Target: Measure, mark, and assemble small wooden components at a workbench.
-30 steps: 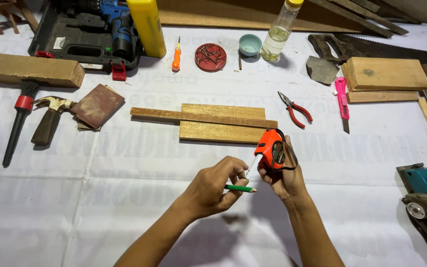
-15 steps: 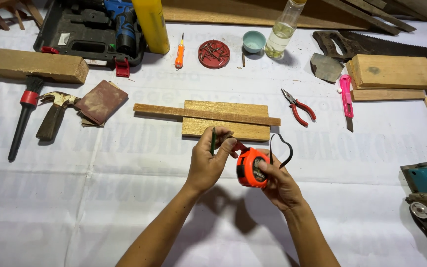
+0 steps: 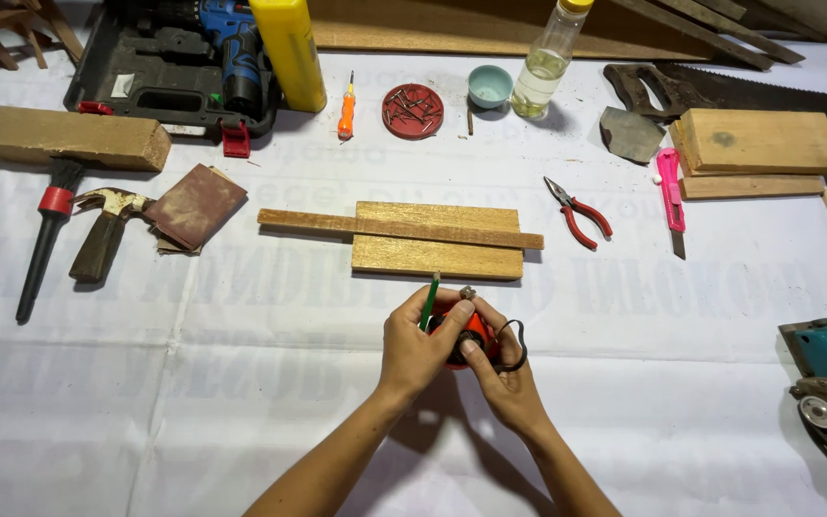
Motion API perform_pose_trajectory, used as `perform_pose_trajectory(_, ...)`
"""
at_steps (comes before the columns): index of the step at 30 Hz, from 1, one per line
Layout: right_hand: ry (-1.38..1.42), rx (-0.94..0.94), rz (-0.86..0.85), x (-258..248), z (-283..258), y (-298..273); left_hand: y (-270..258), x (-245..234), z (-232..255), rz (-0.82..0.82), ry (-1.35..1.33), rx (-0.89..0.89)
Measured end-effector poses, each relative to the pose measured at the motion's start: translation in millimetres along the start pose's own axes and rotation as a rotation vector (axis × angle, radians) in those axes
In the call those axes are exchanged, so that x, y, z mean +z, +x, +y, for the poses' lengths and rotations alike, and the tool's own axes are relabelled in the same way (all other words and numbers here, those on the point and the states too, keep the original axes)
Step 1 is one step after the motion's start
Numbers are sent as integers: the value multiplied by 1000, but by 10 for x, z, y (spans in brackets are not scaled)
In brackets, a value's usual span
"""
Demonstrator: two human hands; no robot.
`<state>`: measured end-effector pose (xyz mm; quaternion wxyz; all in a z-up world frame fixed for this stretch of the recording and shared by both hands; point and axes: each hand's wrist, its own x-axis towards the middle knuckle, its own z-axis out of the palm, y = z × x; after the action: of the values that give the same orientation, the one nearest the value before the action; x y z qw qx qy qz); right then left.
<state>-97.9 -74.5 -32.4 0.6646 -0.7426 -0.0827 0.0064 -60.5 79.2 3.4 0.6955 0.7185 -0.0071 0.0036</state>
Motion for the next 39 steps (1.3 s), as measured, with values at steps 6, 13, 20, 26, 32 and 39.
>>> perform_pose_trajectory(6,110,-113,-3,60,282,67,10,-1,187,-15,260,428)
perform_pose_trajectory(13,60,102,-111,-195,-223,320,338,-97,13,-91,200,323)
perform_pose_trajectory(20,21,-3,-317,-589,-21,737,646,-239,194,-142,304,340)
perform_pose_trajectory(26,-330,-154,-94,-568,81,1275,1099,-487,160,-131,502,320)
perform_pose_trajectory(32,-782,-350,-78,-422,375,1615,1335,-547,323,-241,706,42)
perform_pose_trajectory(39,-703,-403,-107,-196,478,1789,1519,-524,274,-328,799,61)
